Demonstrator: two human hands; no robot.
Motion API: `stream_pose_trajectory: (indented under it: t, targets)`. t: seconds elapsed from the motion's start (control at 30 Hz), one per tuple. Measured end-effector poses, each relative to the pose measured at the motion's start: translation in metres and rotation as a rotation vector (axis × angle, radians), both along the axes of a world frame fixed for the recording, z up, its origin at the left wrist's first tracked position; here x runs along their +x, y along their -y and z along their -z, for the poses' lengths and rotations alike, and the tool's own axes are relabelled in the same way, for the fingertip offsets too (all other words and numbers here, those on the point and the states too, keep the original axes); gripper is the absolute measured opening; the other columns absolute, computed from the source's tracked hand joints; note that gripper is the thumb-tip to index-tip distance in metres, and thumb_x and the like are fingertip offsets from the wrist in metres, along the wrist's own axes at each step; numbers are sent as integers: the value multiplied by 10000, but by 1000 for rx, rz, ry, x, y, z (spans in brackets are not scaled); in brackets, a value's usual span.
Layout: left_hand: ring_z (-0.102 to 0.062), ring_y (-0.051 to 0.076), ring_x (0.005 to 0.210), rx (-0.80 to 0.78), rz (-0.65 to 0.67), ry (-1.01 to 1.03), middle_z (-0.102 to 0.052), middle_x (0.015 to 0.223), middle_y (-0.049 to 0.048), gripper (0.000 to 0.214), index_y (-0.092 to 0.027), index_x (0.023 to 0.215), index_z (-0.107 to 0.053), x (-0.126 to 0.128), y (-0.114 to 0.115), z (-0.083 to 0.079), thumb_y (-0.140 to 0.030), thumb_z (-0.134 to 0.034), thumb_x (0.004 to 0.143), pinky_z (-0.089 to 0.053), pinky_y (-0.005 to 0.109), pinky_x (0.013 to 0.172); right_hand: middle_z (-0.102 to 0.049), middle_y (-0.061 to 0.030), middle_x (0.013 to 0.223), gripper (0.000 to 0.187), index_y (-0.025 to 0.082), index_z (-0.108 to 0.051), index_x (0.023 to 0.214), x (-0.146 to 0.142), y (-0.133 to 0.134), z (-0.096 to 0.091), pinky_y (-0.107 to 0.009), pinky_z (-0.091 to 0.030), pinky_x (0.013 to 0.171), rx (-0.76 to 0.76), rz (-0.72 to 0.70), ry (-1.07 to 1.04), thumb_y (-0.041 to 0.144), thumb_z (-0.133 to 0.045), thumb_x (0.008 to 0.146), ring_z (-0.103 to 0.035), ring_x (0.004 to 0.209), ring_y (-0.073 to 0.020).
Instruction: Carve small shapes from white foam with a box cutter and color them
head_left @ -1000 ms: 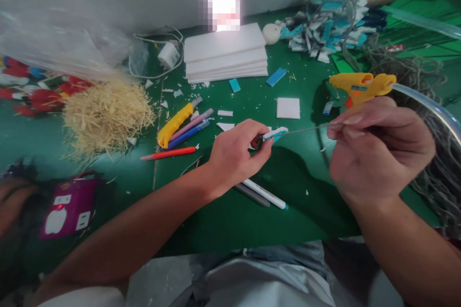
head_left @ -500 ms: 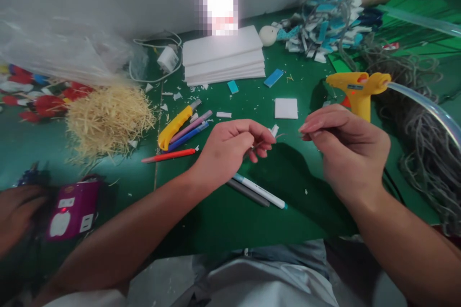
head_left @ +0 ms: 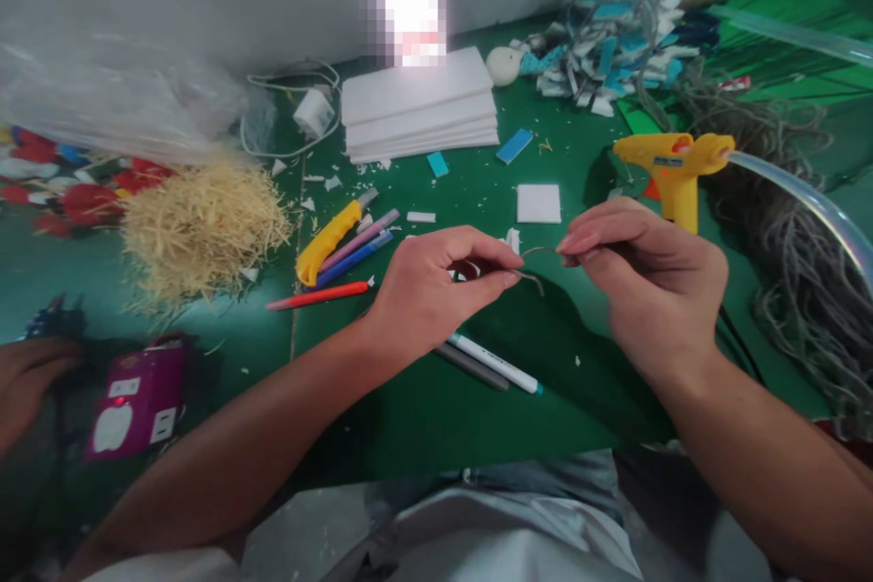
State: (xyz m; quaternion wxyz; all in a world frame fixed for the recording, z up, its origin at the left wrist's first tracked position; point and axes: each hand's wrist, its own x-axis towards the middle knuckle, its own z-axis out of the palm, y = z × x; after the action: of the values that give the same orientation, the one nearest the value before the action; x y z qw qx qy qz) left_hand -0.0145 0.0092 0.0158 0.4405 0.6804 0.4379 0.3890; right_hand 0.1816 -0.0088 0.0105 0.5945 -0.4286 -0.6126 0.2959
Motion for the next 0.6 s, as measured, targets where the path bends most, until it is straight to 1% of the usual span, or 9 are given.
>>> stream_pose_trajectory:
  t: [0.07, 0.13, 0.23, 0.3, 0.4, 0.47, 0.53, 0.6]
  targets:
    - [-667, 100, 653, 33, -23, 33, -786, 783, -11, 17, -202, 812, -808, 1, 1, 3, -197, -824, 814, -545, 183, 601, -742, 27, 769, 324, 283, -772, 743, -1, 1, -1, -293, -572, 653, -13, -15, 21, -2, -628, 796, -691, 737, -146]
    - [-641, 96, 649, 68, -34, 62, -763, 766, -8, 47, -201, 792, -800, 2, 0, 5, -212, -811, 836, -518, 185, 583, -751, 29, 782, 337, 284, -776, 737, -1, 2, -2, -290, -583, 679, -45, -22, 33, -10, -618, 774, -705, 764, -146]
    - [-611, 92, 672, 123, -52, 70, -722, 799, -2, 66, -209, 802, -808, 2, -1, 7, -214, -787, 865, -493, 190, 583, -753, 31, 785, 337, 279, -783, 731, -1, 2, -2, -272, -585, 660, -107, -28, 35, -9, -610, 755, -699, 732, -132]
    - [-603, 93, 692, 133, -62, 78, -700, 836, 3, 68, -218, 826, -816, 1, -1, 9, -231, -779, 882, -488, 198, 590, -754, 26, 792, 317, 273, -793, 744, 0, 2, -3, -271, -593, 660, -142, -45, 40, 9, -618, 762, -693, 706, -127]
    - [-622, 106, 736, 115, -59, 117, -700, 880, 12, 81, -224, 857, -821, 0, -2, 10, -257, -766, 906, -497, 211, 605, -760, 11, 809, 205, 269, -803, 767, 1, 1, -4, -270, -605, 654, -179, -80, 38, 88, -709, 790, -699, 709, -134]
    - [-632, 109, 752, 118, -68, 140, -708, 891, 15, 82, -220, 861, -819, -1, -3, 11, -249, -761, 911, -501, 213, 609, -760, 3, 807, 109, 270, -801, 764, 1, 0, -3, -273, -615, 646, -208, -96, 29, 162, -811, 766, -706, 728, -147]
    - [-633, 105, 740, 134, -88, 153, -717, 889, 16, 86, -218, 863, -817, -1, -3, 12, -246, -756, 918, -500, 211, 599, -756, -1, 810, 116, 271, -800, 764, 1, -1, -2, -287, -634, 661, -240, -106, 29, 215, -887, 713, -711, 749, -161]
    - [-622, 98, 699, 149, -103, 163, -729, 889, 19, 105, -218, 868, -815, -1, -3, 14, -270, -751, 932, -484, 208, 564, -754, -4, 828, 149, 270, -800, 778, 0, -1, 0, -305, -649, 685, -262, -104, 49, 248, -915, 686, -714, 760, -168]
